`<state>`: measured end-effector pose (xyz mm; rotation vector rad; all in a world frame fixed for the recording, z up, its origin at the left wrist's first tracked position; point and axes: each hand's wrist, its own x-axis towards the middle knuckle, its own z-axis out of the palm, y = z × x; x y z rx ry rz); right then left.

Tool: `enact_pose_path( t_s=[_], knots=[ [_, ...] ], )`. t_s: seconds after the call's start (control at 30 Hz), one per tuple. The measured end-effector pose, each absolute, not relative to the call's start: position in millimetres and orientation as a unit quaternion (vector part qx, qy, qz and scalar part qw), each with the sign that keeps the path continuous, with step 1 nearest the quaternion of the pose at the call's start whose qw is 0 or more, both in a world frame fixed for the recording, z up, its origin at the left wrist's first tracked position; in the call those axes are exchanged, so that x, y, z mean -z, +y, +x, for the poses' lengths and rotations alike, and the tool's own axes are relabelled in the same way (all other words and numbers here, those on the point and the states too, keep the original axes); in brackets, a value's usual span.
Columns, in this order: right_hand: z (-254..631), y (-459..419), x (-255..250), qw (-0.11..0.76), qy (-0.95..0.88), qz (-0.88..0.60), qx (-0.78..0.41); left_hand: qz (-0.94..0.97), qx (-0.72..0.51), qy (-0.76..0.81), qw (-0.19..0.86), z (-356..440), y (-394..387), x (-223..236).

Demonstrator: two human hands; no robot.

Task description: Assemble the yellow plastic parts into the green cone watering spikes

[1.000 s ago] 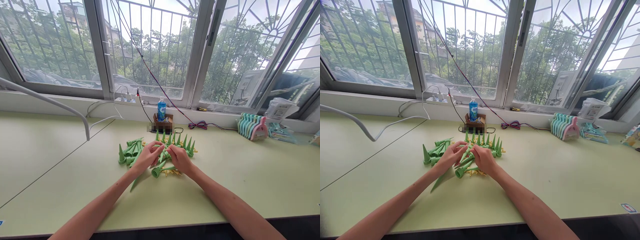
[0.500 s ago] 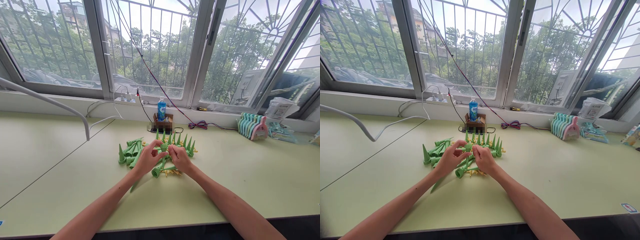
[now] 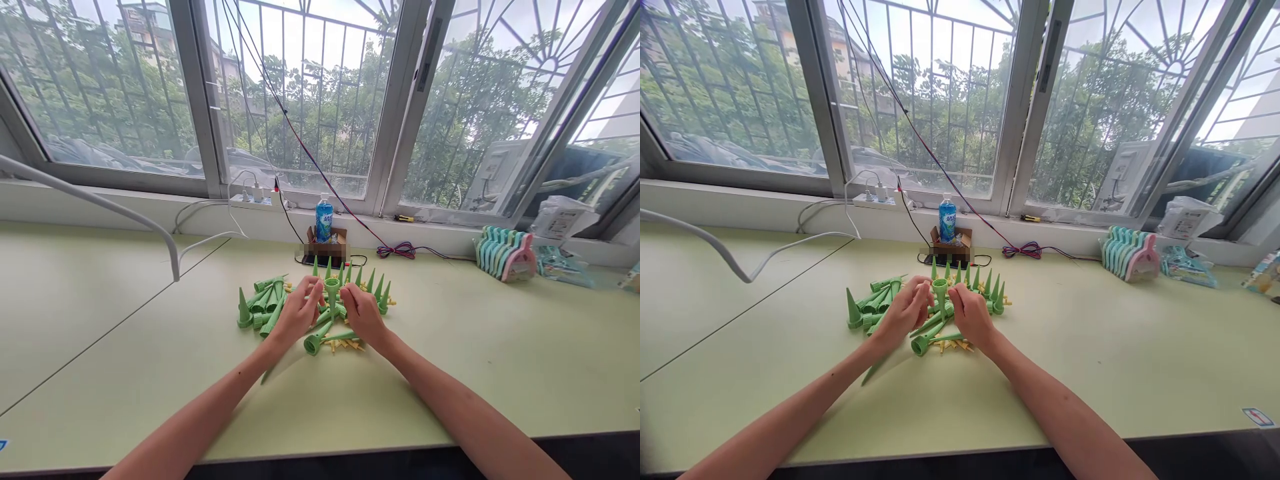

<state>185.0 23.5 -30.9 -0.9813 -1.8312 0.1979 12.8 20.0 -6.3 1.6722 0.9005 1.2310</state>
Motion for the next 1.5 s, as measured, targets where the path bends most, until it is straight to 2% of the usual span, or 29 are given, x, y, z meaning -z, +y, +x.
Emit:
enact_pose_path(
  t_s=[0.27, 0.57, 1.07, 1.5],
  knots=[
    [186.0, 18.9, 26.5, 0.464, -0.815, -0.341, -0.063, 0.597, -0.420, 0.343, 0.590, 9.4, 20.2, 1.7],
    [186.6, 21.0, 29.0, 0.454, -0.826, -0.331, -0.051, 0.566, -0.382, 0.307, 0.663, 9.2, 21.6, 1.4],
    [187.3, 17.6, 24.8, 0.459, -0.820, -0.331, -0.084, 0.583, -0.404, 0.299, 0.638, 4.8, 20.4, -2.3],
    [188.6, 25.3, 32.7, 0.471, -0.799, -0.359, -0.103, 0.680, -0.423, 0.277, 0.532, 2.5, 18.6, 0.9]
  ],
)
